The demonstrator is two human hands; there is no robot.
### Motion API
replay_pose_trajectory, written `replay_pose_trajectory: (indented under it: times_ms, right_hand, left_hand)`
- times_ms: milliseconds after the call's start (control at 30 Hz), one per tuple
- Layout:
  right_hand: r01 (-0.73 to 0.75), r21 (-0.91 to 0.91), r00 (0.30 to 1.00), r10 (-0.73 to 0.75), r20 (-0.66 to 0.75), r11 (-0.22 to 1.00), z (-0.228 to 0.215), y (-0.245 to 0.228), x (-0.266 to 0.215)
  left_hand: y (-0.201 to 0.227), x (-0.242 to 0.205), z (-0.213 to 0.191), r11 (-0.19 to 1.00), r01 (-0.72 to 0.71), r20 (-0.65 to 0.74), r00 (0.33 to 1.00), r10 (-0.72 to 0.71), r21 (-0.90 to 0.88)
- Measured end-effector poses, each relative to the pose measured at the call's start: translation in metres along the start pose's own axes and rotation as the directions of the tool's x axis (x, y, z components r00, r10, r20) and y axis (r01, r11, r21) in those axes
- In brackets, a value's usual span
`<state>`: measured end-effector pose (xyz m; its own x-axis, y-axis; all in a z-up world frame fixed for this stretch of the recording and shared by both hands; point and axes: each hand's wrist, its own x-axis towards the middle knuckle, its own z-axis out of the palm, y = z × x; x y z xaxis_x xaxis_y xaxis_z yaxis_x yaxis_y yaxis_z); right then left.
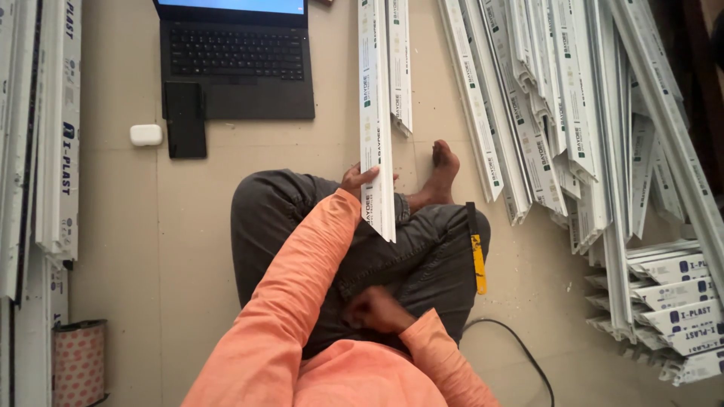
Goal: The recorder is shown assembling uPVC window frame components, specifically inserting rubber weather strips and weather seals into the frame profiles.
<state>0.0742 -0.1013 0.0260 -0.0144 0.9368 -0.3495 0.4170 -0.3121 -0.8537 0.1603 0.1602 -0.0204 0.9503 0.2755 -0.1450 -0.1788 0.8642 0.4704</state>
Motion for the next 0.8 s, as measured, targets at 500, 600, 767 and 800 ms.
replay_pose_trajectory:
  times_ms: [500,600,767,800]
  right_hand:
    - [-0.103,0.32,0.913,0.217,-0.345,0.942,-0.001,-0.045,-0.047]
    - [-0.018,0.686,0.812,0.411,-0.414,0.727,-0.003,-0.034,-0.033]
    - [0.271,0.771,0.612,0.516,-0.6,0.576,-0.009,-0.023,-0.006]
    - [0.271,0.773,0.61,0.519,-0.599,0.574,-0.013,-0.031,-0.002]
  left_hand:
    - [0.002,-0.007,0.01,0.999,0.015,-0.037,0.999,-0.016,-0.03]
    - [0.002,-0.006,0.008,0.999,0.003,-0.03,1.0,-0.004,-0.034]
    - [0.003,-0.004,0.007,1.0,0.002,-0.018,1.0,-0.002,-0.02]
    - [0.002,-0.003,0.006,1.0,0.006,-0.019,1.0,-0.006,-0.02]
